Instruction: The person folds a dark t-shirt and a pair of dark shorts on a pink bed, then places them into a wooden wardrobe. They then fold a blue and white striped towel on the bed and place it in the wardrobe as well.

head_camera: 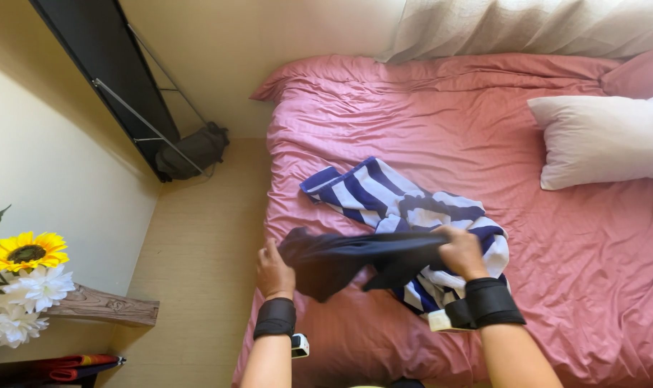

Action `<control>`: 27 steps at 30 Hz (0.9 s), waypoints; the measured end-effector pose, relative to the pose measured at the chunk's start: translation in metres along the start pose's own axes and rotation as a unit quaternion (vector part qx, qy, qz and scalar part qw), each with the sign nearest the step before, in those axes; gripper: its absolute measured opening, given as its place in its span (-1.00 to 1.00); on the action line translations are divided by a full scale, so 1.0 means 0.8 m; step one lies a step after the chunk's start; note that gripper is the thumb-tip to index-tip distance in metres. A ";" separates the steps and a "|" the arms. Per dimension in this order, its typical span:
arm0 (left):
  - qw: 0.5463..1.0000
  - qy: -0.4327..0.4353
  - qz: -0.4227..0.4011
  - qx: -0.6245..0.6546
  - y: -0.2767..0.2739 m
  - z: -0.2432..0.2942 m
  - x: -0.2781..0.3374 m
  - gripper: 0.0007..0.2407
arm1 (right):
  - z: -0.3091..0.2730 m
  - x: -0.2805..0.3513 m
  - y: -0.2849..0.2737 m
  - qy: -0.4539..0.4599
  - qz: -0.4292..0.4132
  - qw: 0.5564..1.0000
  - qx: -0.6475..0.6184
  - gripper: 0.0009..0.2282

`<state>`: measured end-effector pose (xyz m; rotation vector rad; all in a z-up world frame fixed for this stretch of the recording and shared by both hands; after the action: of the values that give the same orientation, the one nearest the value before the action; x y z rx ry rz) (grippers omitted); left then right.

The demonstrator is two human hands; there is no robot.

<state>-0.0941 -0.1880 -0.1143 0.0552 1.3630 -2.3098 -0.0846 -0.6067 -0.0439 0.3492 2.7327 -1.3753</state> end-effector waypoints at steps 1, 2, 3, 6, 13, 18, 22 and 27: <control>1.000 -0.001 0.001 -0.001 0.014 -0.016 -0.002 -0.56 | 0.018 0.000 -0.002 -0.002 -0.001 1.000 -0.001 -0.66; 0.998 -0.016 -0.016 0.052 0.029 -0.031 -0.006 -0.60 | 0.037 -0.002 -0.006 0.043 0.046 0.998 0.010 -0.66; 0.993 -0.030 -0.033 0.105 0.045 -0.046 -0.010 -0.64 | 0.056 -0.004 -0.009 0.088 0.093 0.992 0.020 -0.65; 0.979 0.012 -0.082 0.185 0.048 -0.020 -0.018 -0.69 | 0.081 0.003 0.007 0.185 0.052 0.981 0.022 -0.57; 0.876 0.154 -0.186 0.418 0.038 0.100 0.011 -0.82 | -0.025 0.062 0.110 0.031 -0.261 0.955 -0.135 -0.77; 0.774 0.243 -0.378 0.446 -0.025 0.164 0.034 -0.81 | -0.006 0.066 0.206 -0.033 -0.334 0.923 -0.191 -0.82; 0.724 0.250 -0.427 0.480 -0.073 0.177 0.044 -0.80 | 0.057 0.036 0.248 -0.003 -0.229 0.918 -0.323 -0.83; 0.787 0.241 -0.410 0.394 -0.112 0.179 0.038 -0.61 | 0.026 0.004 0.212 -0.341 0.129 0.886 0.286 -0.62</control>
<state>-0.1300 -0.2822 0.0244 0.4087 0.4761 -3.6801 -0.0501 -0.5252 -0.1899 0.1845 1.6365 -1.7679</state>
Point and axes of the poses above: each hand's wrist, its own x-axis away from the middle knuckle, its own y-axis out of the palm, z = x × y, the point moved 1 cm from there along -x, towards the middle knuckle, and after that the axes turned 4 degrees about y, right-handed, at the moved point
